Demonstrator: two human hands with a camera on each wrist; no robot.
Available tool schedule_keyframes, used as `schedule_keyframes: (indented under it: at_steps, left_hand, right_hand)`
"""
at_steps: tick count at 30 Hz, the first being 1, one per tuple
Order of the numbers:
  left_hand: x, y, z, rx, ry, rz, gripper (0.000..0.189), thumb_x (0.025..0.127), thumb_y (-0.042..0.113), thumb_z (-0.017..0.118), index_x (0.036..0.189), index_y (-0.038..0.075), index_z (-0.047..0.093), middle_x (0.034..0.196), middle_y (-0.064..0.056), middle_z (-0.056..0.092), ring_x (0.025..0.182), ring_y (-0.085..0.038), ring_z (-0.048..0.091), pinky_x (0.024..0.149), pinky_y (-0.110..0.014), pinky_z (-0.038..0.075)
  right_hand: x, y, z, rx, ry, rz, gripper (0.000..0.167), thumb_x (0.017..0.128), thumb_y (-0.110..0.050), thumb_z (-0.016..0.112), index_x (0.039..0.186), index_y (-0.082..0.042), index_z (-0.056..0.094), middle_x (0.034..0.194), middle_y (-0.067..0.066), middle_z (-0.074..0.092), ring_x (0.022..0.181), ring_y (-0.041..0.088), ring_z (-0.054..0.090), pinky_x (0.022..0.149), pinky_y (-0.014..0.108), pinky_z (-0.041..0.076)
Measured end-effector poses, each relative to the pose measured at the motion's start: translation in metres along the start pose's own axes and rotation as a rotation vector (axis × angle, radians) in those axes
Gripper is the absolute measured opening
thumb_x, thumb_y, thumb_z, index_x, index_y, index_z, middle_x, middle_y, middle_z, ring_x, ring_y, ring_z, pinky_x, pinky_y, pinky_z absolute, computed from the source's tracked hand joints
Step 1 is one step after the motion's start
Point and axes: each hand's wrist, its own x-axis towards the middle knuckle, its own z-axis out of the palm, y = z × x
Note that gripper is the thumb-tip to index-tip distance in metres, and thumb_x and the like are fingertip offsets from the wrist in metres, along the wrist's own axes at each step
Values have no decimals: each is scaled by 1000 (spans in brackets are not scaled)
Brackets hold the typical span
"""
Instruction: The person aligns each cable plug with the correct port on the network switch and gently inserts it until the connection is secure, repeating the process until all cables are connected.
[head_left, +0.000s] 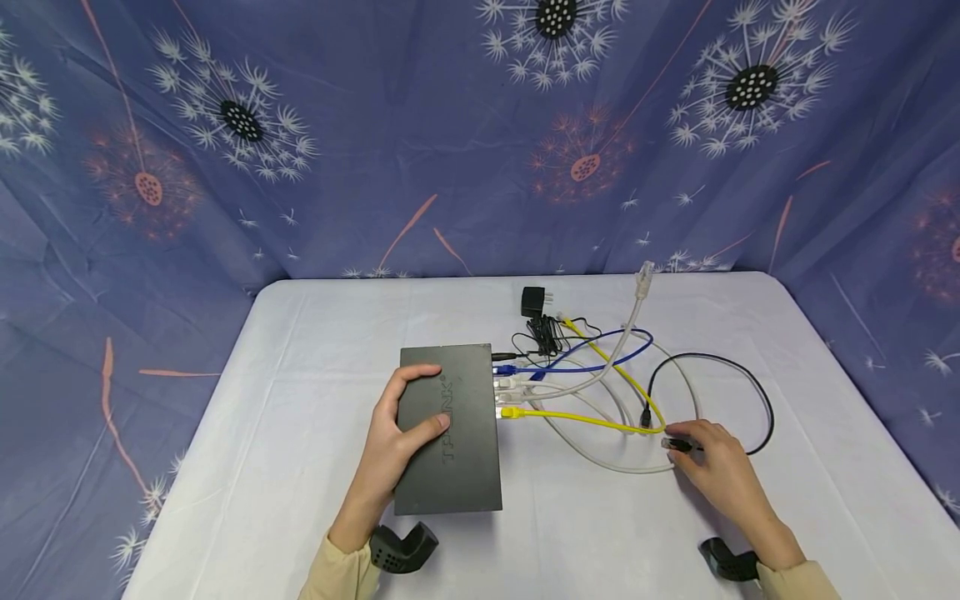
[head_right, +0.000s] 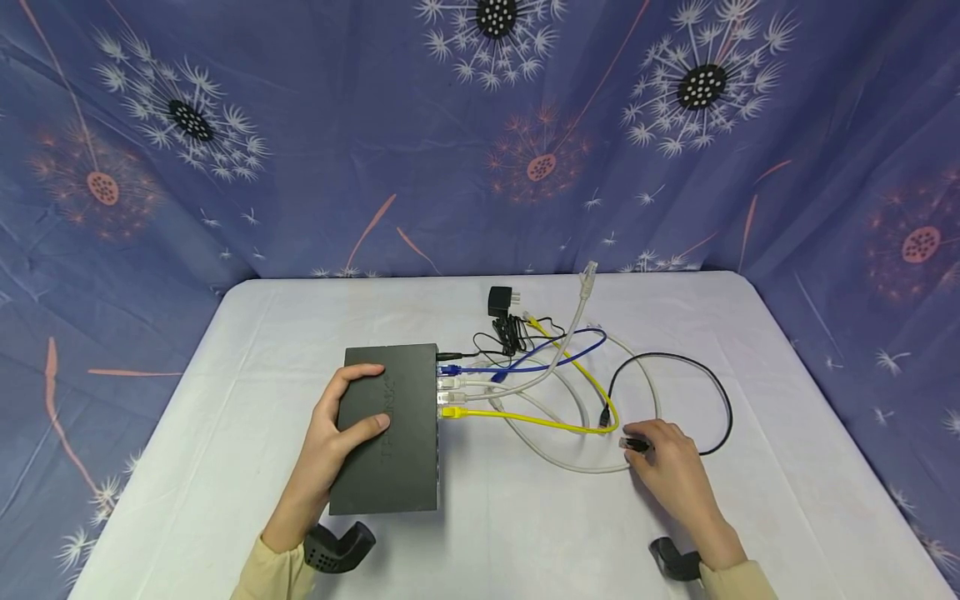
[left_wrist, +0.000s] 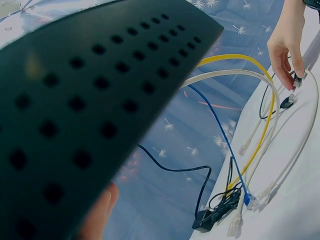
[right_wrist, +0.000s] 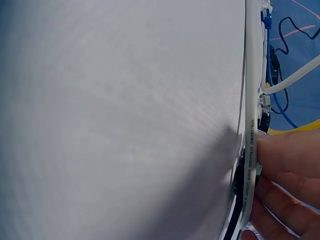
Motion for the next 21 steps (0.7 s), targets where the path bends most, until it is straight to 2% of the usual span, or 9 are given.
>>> schedule_keyframes:
  at_steps: [13, 16, 21]
  left_hand:
    - [-1, -2, 1, -3, -4, 1, 53, 80, 3, 67, 128, 19, 53, 130, -8, 44, 108, -30, 43, 86, -47, 32]
    - [-1, -2, 1, 1, -4, 0, 53, 80, 3, 67, 128, 19, 53, 130, -7, 44, 108, -30, 43, 87, -47, 32]
    - [-1, -3, 1, 5, -3, -1, 53, 80, 3, 67, 128, 20, 53, 131, -7, 44, 109, -30, 43, 87, -47, 32]
  right_hand:
    - [0, 0, 1, 2, 14, -16, 25, 69, 6, 78, 92, 0, 70, 91, 12, 65, 84, 35, 61, 71, 51, 45]
    - [0, 0, 0, 8, 38, -28, 25, 69, 8, 77, 91, 0, 70, 90, 11, 65, 83, 35, 62, 70, 51, 45]
    - [1, -4, -3, 60, 98, -57, 27, 70, 12, 75, 94, 1, 69, 91, 12, 65, 83, 32, 59, 75, 53, 39]
